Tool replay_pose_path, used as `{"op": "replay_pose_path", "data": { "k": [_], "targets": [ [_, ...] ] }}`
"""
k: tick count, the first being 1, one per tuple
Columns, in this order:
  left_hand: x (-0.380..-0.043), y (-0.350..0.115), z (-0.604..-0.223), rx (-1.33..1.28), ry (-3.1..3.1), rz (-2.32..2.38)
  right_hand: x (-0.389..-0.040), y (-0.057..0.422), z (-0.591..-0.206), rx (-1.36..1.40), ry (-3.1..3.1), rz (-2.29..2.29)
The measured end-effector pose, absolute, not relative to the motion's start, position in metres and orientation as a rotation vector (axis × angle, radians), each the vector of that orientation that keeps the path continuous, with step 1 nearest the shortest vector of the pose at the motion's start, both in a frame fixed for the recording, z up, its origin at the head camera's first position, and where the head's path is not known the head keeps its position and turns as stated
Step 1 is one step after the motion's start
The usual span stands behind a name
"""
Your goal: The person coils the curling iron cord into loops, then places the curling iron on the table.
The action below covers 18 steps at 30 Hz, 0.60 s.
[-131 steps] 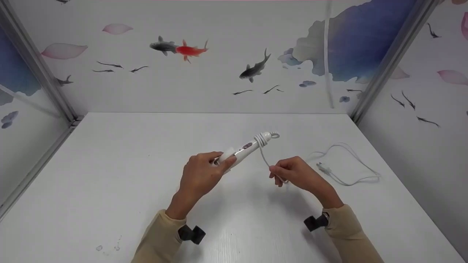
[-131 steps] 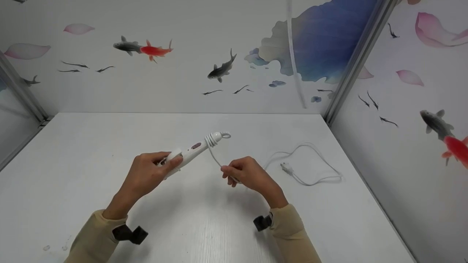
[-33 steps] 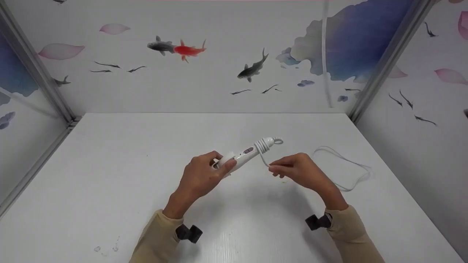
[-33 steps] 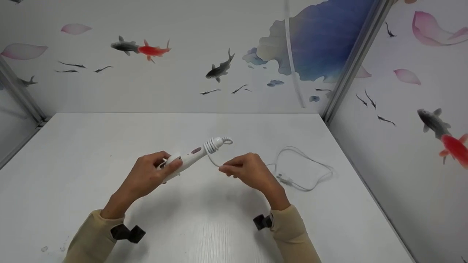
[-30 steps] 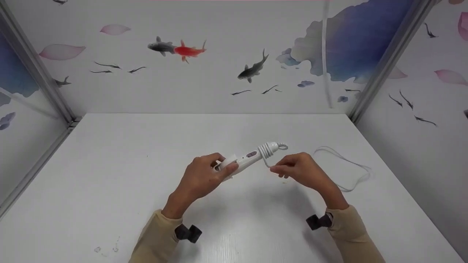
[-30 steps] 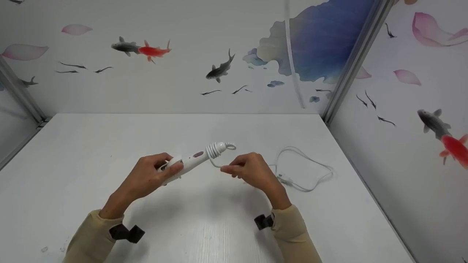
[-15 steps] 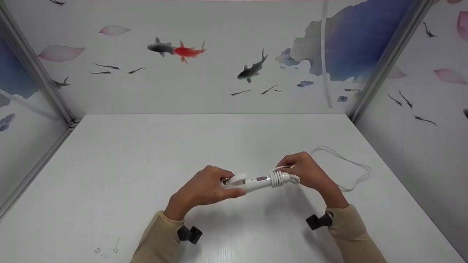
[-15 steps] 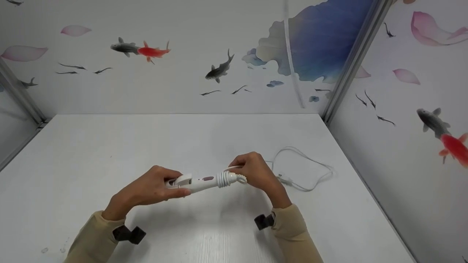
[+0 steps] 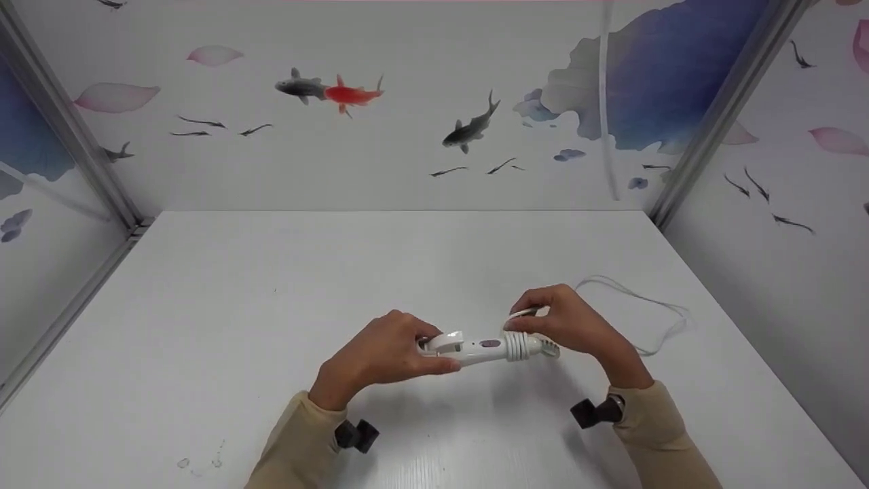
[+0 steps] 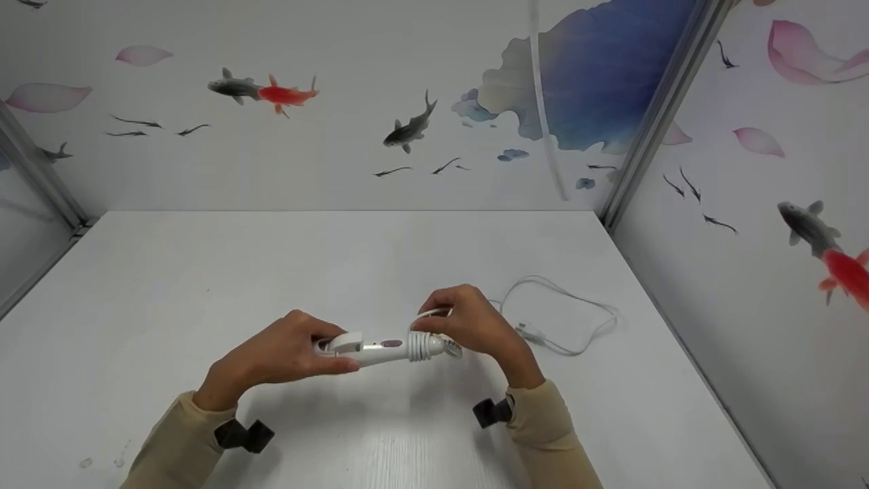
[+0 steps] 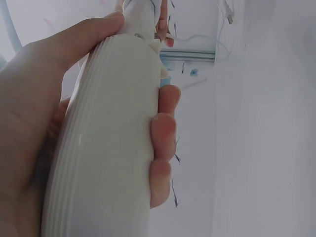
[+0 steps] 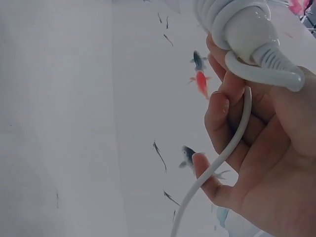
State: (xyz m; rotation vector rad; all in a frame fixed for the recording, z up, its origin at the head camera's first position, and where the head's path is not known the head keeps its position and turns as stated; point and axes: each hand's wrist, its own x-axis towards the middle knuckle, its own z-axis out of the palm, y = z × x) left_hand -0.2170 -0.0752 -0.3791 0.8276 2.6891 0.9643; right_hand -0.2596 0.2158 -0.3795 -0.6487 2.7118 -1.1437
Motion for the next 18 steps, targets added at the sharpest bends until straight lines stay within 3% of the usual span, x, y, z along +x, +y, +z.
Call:
{"op": "replay_pose_path", "data": {
  "k": [11, 18],
  "targets": [
    [-0.215, -0.064, -0.382, 0.688, 2.816, 0.885, -0.248, 0.210, -0.365, -0.652, 2.780, -1.125],
    [-0.213, -0.060, -0.384, 0.546, 2.909, 0.973, -0.236, 0.204, -0.357, -0.879, 2.836, -1.078]
  ]
}}
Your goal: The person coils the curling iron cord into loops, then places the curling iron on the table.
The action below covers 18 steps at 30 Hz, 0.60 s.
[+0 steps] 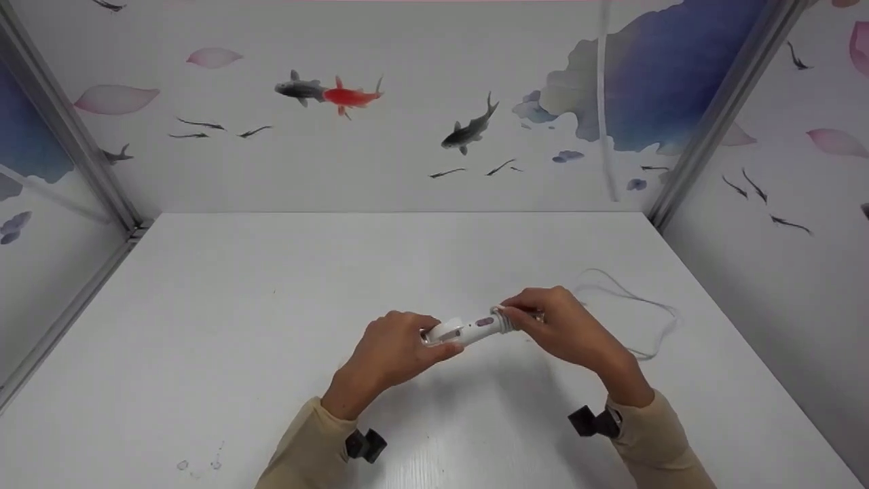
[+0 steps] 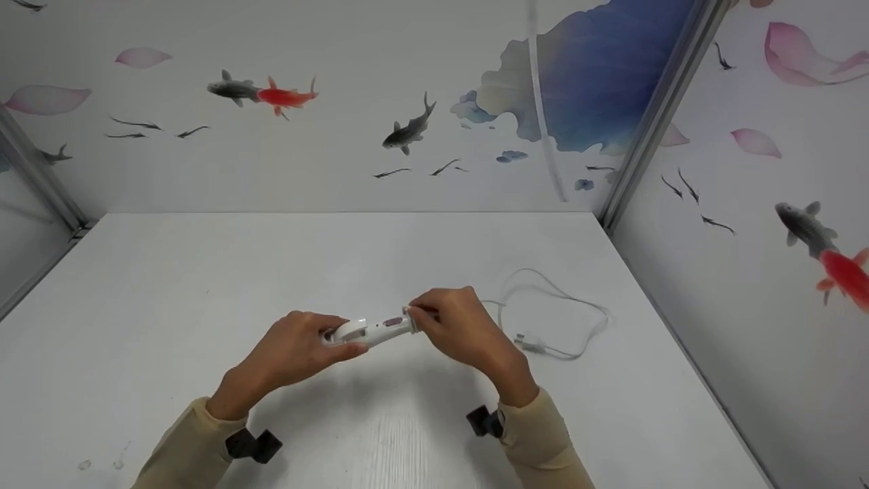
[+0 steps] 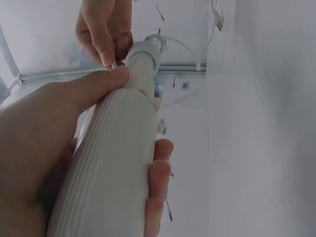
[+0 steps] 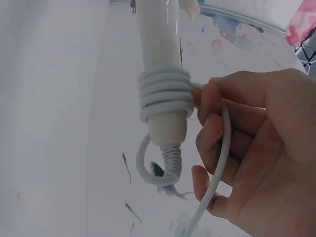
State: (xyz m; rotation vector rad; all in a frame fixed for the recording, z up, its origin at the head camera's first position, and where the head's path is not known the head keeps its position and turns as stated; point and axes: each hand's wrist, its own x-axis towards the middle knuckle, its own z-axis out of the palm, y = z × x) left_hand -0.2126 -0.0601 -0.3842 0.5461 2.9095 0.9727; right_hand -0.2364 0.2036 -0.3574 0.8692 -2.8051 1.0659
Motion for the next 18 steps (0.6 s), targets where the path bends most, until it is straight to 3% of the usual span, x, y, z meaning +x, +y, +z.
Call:
{"op": "replay_pose_path", "data": {
  "k": [18],
  "targets": [
    [-0.2163, -0.0624, -0.3767, 0.215, 2.990, 1.235, -0.2363, 0.1987, -0.3617, 0.889, -2.781, 1.110]
  ]
}}
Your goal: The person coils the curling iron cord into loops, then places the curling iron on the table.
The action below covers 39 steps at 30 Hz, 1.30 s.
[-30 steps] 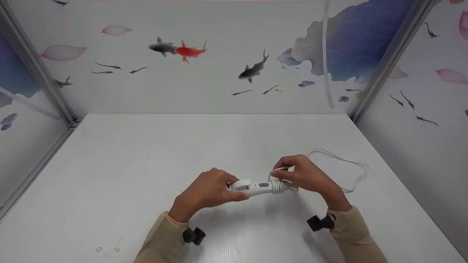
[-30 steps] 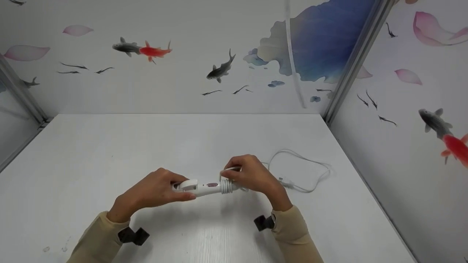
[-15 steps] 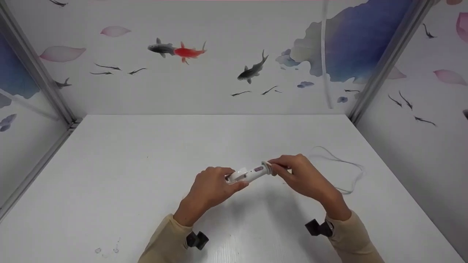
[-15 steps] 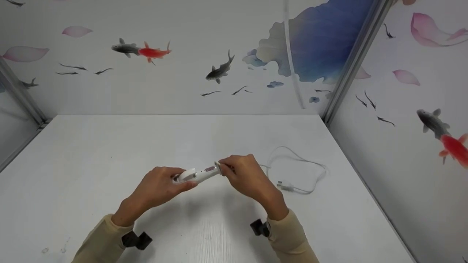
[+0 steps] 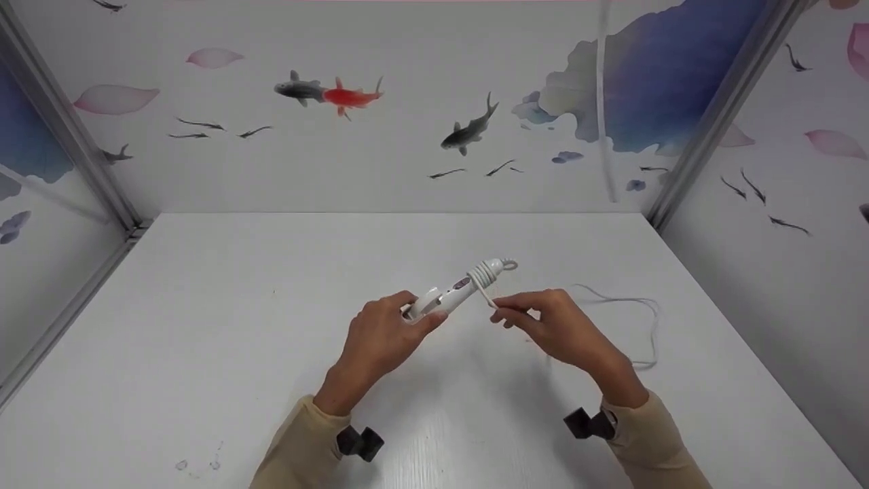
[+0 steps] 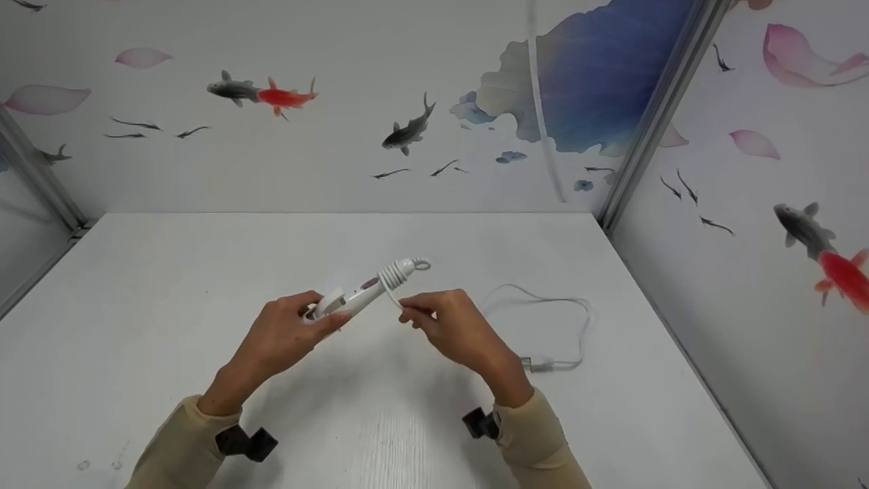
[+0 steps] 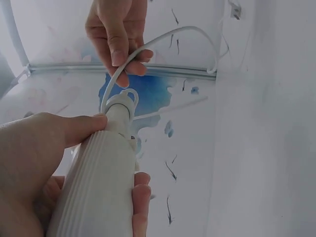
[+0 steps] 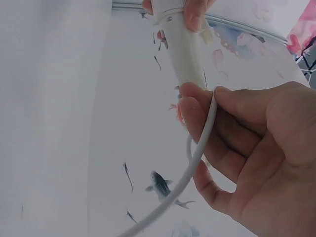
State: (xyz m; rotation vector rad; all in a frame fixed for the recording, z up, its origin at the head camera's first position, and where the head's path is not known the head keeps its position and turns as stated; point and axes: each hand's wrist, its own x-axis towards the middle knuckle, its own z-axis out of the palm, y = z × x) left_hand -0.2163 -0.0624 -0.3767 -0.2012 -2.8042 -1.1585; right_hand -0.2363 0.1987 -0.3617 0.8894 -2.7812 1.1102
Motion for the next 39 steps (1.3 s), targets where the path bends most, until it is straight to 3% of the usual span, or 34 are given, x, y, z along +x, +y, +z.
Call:
{"op": "replay_pose_path", "data": {
  "k": [15, 32, 39],
  "targets": [
    [-0.219, -0.081, -0.365, -0.341, -2.698, -1.613, -0.260, 0.217, -0.376, 0.711, -2.915, 1.350],
    [-0.218, -0.083, -0.369, -0.700, -2.813, -1.636, -0.266, 0.216, -0.389, 0.514, -2.842, 1.424],
    [-0.217, -0.084, -0.374, -0.902, -2.871, -1.552, -0.266, 0.220, -0.388, 0.738, -2.770, 1.326]
  ]
}}
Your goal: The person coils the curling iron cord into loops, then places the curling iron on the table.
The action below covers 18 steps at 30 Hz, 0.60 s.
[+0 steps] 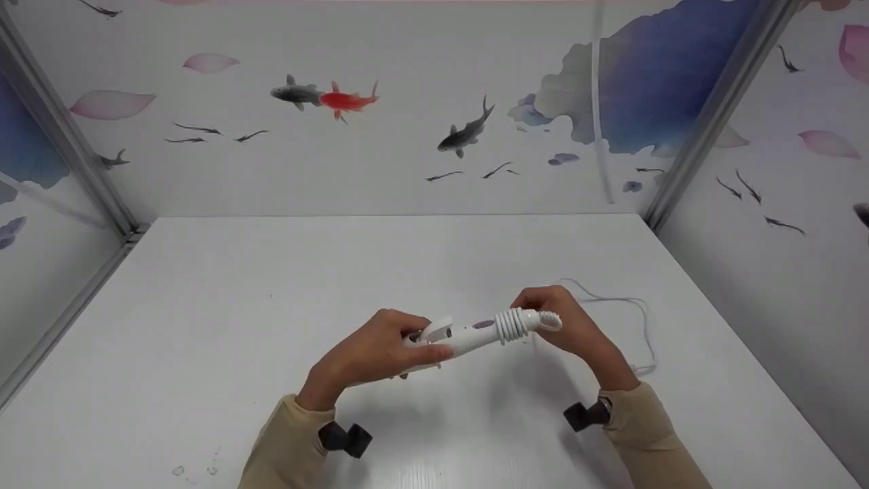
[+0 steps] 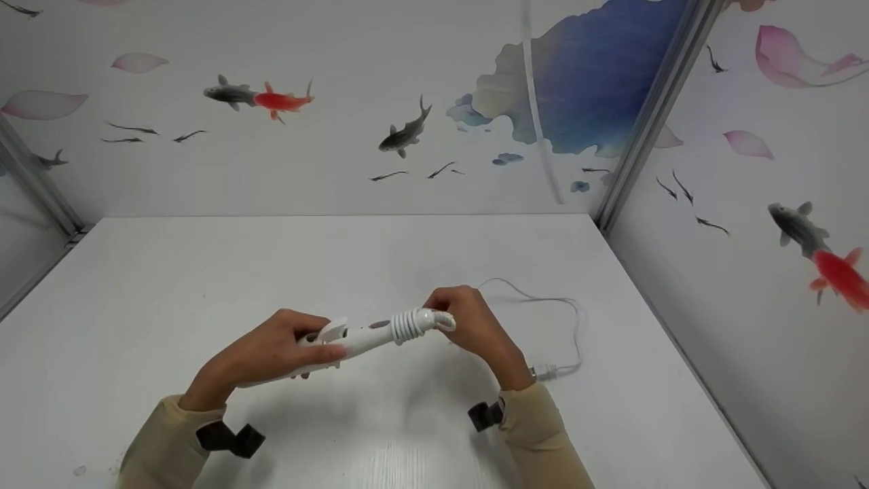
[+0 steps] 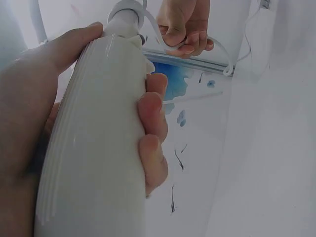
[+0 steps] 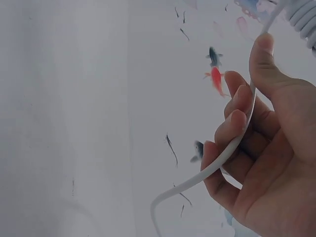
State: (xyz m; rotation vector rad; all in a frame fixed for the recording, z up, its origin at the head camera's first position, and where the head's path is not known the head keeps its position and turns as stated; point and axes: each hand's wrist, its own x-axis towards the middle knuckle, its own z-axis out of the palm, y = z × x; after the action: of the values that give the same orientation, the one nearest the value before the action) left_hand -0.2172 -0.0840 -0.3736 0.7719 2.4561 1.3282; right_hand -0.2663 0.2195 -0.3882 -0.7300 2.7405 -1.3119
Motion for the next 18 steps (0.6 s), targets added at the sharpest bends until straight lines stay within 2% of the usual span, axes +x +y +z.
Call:
{"op": "replay_pose_path", "data": {
  "k": [7, 18],
  "targets": [
    [-0.217, -0.078, -0.376, 0.797, 2.506, 1.160, -0.262, 0.218, -0.382, -0.575, 2.740, -1.293],
    [-0.216, -0.073, -0.378, 0.789, 2.610, 1.004, -0.242, 0.204, -0.366, -0.781, 2.886, -1.207]
  ]
}}
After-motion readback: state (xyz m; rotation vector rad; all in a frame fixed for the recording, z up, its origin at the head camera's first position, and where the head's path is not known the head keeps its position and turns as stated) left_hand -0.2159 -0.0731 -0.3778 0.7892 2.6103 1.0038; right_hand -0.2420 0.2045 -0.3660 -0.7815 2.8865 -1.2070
